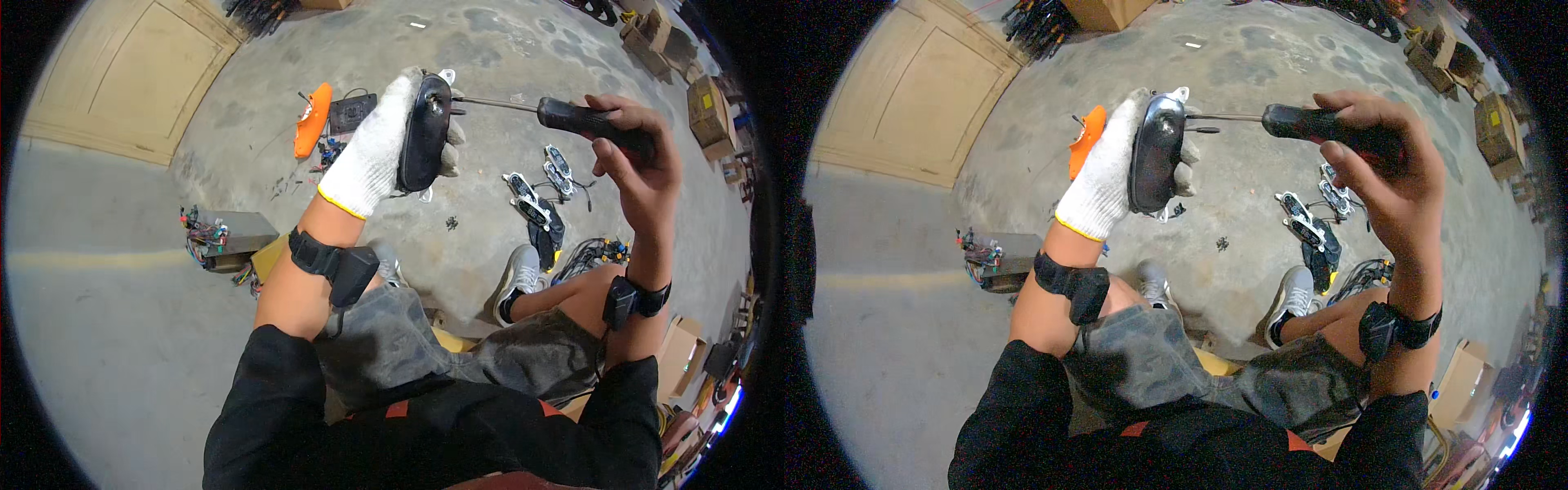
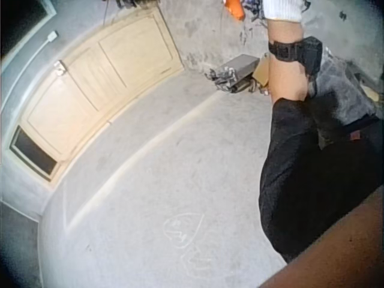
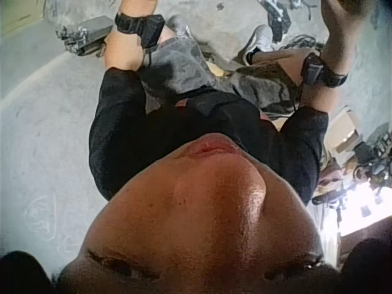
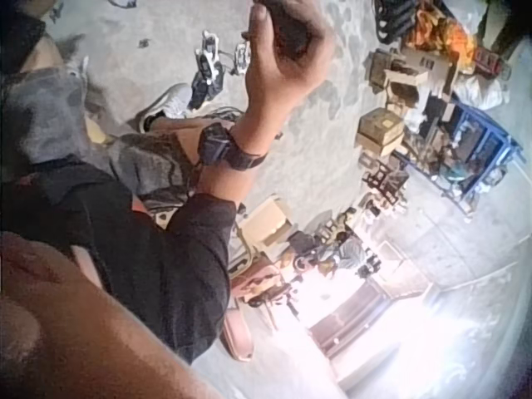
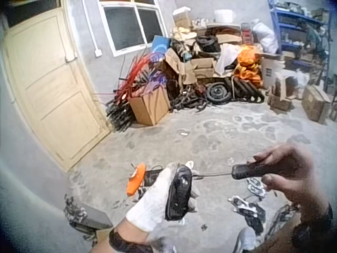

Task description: Using a screwdriver to repair a small electronic component, possibly a motorcycle display or sensor.

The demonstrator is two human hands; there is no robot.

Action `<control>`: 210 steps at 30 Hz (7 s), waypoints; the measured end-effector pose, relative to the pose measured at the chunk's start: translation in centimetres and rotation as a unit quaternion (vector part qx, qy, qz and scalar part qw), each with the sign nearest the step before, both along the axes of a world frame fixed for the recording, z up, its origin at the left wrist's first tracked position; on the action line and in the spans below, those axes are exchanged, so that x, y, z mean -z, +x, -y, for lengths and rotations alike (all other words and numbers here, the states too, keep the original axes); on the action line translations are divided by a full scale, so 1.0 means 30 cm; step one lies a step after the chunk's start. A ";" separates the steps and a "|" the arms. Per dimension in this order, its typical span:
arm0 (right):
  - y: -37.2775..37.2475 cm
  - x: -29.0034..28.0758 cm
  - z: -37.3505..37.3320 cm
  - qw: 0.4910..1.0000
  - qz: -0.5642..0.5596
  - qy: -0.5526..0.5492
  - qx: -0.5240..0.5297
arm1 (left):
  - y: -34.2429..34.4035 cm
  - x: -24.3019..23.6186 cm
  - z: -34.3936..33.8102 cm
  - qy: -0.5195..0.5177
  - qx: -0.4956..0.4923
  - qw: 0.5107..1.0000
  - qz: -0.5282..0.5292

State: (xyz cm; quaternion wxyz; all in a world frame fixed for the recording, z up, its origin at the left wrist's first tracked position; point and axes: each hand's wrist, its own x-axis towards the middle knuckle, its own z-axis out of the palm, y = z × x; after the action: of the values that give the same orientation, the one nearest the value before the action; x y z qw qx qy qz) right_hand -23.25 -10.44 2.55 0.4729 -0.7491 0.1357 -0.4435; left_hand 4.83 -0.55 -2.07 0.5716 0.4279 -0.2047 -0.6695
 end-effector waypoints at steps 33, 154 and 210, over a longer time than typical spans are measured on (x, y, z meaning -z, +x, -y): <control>0.020 -0.044 -0.044 0.950 -0.228 0.040 0.210 | -0.025 -0.019 -0.010 0.014 -0.056 0.993 0.103; 0.022 -0.039 -0.048 0.991 -0.100 0.006 0.087 | -0.026 -0.011 -0.004 0.044 -0.051 0.993 0.101; 0.012 0.022 -0.004 0.994 -0.079 -0.079 0.012 | -0.017 -0.001 0.005 0.002 -0.055 0.998 0.006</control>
State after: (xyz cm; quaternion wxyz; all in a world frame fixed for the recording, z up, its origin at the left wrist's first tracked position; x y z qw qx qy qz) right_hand -22.88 -10.32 1.90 0.3944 -0.8153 0.1465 -0.3978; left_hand 4.31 -0.69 -2.05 0.6054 0.4440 -0.1824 -0.6349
